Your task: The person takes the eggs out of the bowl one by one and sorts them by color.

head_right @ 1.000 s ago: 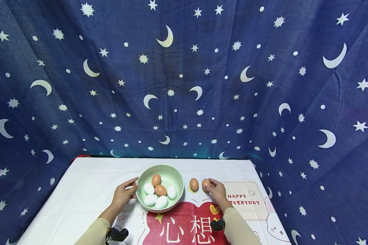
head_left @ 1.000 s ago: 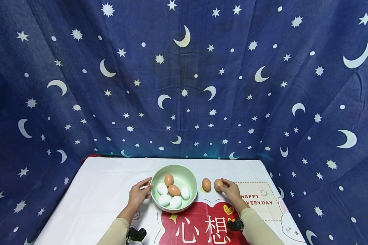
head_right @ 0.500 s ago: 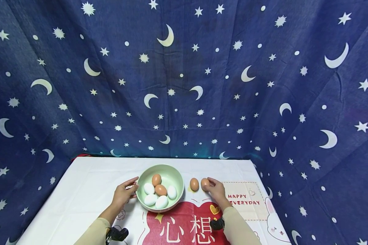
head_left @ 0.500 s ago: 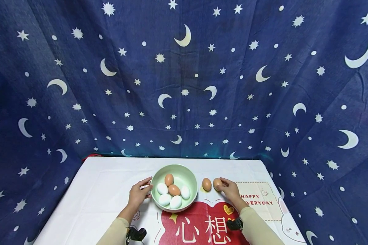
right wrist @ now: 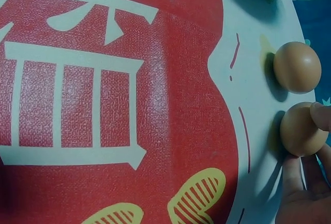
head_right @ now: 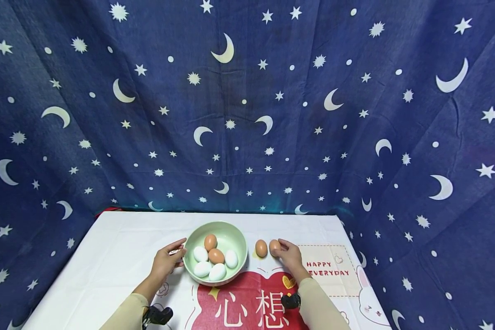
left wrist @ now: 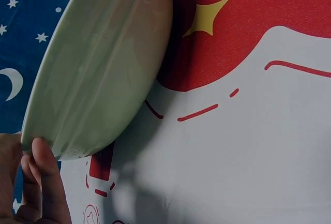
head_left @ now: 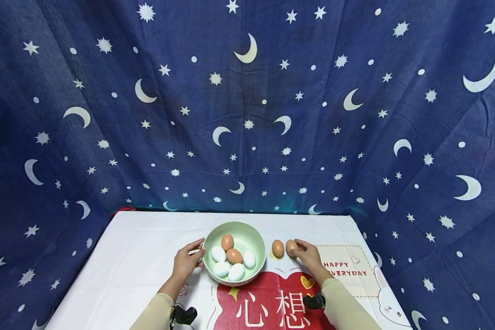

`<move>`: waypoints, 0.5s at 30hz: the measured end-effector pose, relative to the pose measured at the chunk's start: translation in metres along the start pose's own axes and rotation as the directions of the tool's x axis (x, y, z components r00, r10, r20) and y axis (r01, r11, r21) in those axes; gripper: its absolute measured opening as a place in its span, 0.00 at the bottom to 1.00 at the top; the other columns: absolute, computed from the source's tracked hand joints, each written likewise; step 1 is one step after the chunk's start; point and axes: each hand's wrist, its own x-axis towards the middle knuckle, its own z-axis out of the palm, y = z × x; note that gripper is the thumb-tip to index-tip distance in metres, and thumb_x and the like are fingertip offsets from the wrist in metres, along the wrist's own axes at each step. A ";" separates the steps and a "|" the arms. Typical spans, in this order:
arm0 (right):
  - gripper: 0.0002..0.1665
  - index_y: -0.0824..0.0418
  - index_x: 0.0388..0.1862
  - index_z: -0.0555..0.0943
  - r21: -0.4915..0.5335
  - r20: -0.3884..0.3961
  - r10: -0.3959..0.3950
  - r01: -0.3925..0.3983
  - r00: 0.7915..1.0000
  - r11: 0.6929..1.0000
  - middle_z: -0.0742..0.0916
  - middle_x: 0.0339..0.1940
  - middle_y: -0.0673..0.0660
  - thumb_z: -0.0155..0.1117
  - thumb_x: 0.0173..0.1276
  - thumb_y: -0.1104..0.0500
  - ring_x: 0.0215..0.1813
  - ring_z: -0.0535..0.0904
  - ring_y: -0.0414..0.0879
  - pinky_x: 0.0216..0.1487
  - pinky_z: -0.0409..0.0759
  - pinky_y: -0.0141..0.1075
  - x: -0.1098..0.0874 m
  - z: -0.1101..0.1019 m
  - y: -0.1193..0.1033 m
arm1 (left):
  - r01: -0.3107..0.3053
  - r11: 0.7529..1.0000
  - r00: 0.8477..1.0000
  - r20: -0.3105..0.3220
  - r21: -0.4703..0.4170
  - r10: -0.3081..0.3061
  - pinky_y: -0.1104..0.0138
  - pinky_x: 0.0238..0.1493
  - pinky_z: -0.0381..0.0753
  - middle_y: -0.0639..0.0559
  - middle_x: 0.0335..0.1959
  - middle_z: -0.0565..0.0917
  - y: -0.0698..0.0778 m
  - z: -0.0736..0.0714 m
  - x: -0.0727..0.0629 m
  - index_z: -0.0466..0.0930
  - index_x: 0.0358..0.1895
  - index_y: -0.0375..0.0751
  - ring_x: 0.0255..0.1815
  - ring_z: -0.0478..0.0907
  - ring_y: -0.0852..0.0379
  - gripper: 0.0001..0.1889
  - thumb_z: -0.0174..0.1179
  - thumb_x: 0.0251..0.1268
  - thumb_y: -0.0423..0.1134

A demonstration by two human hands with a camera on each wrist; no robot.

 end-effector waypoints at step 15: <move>0.35 0.71 0.67 0.71 0.031 0.006 0.019 -0.019 1.000 0.999 0.80 0.62 0.71 0.69 0.64 0.58 0.64 0.75 0.63 0.66 0.77 0.52 0.000 -0.002 0.000 | 0.005 1.000 1.000 -0.002 0.008 -0.005 0.66 0.31 0.90 0.37 0.51 0.80 0.001 0.001 0.000 0.79 0.61 0.37 0.32 0.82 0.62 0.22 0.63 0.63 0.30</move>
